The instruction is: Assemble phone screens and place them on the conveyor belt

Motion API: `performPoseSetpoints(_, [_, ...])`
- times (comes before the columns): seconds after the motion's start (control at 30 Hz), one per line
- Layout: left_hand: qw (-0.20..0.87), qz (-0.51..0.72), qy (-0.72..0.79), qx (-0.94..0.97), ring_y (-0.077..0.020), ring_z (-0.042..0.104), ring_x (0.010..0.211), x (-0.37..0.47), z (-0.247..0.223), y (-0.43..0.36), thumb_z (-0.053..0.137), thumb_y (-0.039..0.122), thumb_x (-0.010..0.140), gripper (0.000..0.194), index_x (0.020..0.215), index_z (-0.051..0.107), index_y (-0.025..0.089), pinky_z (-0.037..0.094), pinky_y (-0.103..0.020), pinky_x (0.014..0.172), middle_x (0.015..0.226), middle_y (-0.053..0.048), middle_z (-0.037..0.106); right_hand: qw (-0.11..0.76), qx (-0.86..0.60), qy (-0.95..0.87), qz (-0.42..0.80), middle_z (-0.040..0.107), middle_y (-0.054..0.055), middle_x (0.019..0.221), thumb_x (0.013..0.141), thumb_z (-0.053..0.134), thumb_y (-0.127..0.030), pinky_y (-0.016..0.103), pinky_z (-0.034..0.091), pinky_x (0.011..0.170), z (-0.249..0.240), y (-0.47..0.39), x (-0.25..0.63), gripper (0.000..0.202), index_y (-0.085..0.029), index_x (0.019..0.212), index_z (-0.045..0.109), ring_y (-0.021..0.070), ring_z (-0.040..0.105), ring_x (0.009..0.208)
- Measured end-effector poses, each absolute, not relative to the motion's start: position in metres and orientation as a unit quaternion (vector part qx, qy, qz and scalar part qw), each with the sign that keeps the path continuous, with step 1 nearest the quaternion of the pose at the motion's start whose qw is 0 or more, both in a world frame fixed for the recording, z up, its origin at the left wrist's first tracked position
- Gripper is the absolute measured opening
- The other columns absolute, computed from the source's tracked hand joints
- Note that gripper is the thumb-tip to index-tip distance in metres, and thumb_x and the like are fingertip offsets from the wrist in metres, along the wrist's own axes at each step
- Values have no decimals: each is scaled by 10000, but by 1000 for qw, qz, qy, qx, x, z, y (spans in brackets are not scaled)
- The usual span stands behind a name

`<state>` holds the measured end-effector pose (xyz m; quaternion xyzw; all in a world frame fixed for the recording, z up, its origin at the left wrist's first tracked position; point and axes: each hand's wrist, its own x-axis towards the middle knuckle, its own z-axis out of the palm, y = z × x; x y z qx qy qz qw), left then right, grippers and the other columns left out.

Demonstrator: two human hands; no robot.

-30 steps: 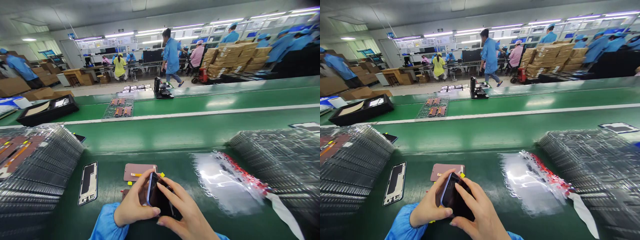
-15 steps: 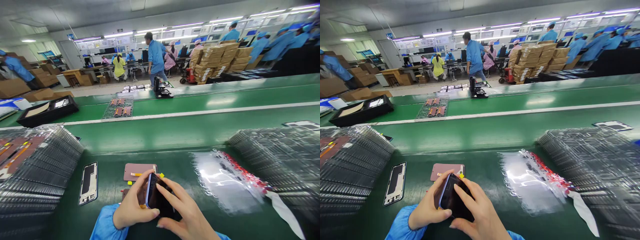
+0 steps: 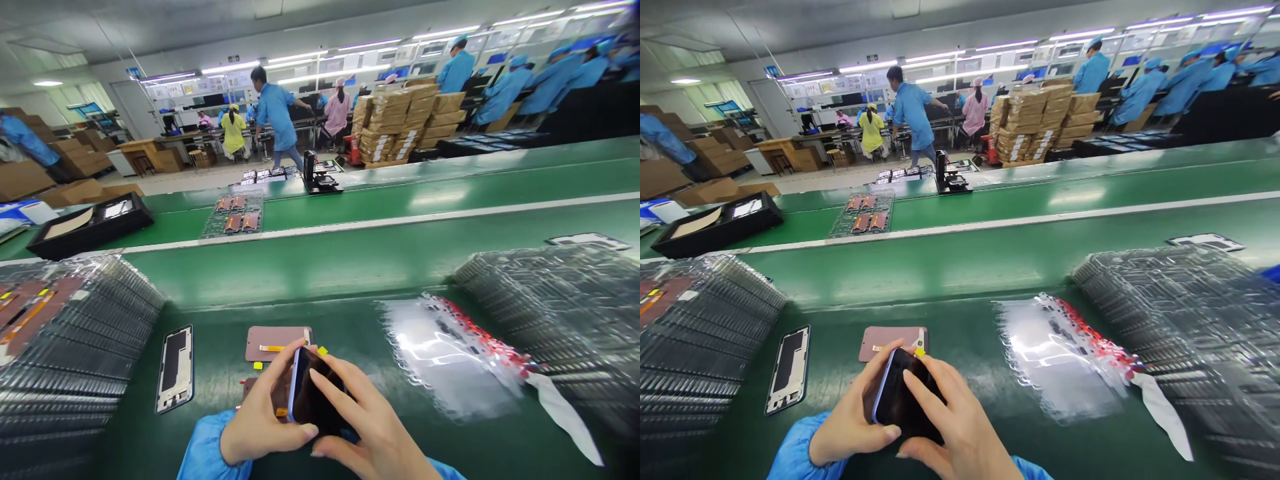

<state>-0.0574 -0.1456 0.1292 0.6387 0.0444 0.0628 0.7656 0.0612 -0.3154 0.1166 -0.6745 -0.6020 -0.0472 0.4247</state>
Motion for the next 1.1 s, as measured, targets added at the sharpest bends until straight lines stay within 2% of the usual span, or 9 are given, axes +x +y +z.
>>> performPoseSetpoints(0.13, [765, 61, 54, 638, -338, 376, 1403, -60, 129, -147, 786, 228, 725, 876, 1477, 346, 318, 329, -472, 1147, 1506, -118, 446, 425, -673, -605, -44, 463, 168, 1453, 905, 607, -458, 425, 491, 1024, 118, -315, 60, 647, -189, 1457, 402, 305, 466, 1311])
performPoseSetpoints(0.3, [765, 63, 44, 639, -326, 425, 1376, -61, 135, -148, 803, 231, 716, 864, 1459, 378, 347, 342, -466, 1142, 1498, -103, 464, 425, -676, -600, -44, 468, 169, 1445, 903, 597, -479, 425, 482, 1036, 117, -316, 59, 637, -181, 1438, 423, 301, 457, 1316])
performPoseSetpoints(0.47, [767, 58, 44, 638, -334, 441, 1364, -63, 133, -148, 802, 243, 721, 860, 1457, 377, 372, 392, -474, 1105, 1506, -95, 454, 430, -675, -598, -37, 474, 156, 1452, 867, 670, -444, 429, 498, 1020, 119, -317, 59, 676, -216, 1449, 414, 311, 470, 1311])
performPoseSetpoints(0.67, [772, 57, 42, 632, -320, 466, 1347, -63, 134, -147, 819, 232, 708, 862, 1438, 398, 413, 395, -462, 1101, 1497, -75, 470, 438, -670, -599, -29, 484, 149, 1442, 872, 656, -465, 442, 496, 1020, 120, -317, 60, 672, -239, 1451, 403, 308, 472, 1309])
performPoseSetpoints(0.77, [790, 54, 32, 610, -306, 452, 1359, -60, 138, -148, 824, 246, 711, 830, 1418, 429, 427, 355, -456, 1128, 1484, -62, 491, 435, -669, -602, -31, 487, 157, 1434, 878, 631, -494, 447, 493, 1021, 120, -316, 60, 669, -223, 1447, 406, 308, 465, 1311])
performPoseSetpoints(0.93, [822, 64, 18, 565, -312, 356, 1418, -56, 135, -148, 856, 296, 674, 855, 1416, 445, 401, 263, -457, 1173, 1523, -63, 440, 414, -675, -607, -60, 514, 187, 1406, 839, 562, -637, 479, 493, 1009, 122, -315, 62, 759, -186, 1434, 425, 326, 481, 1294])
performPoseSetpoints(1.03, [831, 60, 19, 553, -321, 317, 1436, -53, 129, -148, 866, 311, 659, 898, 1437, 422, 382, 234, -464, 1185, 1543, -66, 412, 391, -692, -601, -79, 552, 181, 1381, 822, 625, -611, 525, 476, 1012, 124, -314, 63, 759, -184, 1423, 445, 345, 499, 1279])
performPoseSetpoints(1.1, [840, 51, 35, 539, -319, 305, 1442, -49, 126, -149, 838, 329, 697, 860, 1444, 415, 373, 245, -455, 1185, 1565, -59, 375, 391, -709, -580, -92, 577, 171, 1360, 821, 671, -562, 537, 473, 1010, 124, -313, 62, 724, -196, 1412, 468, 349, 522, 1261])
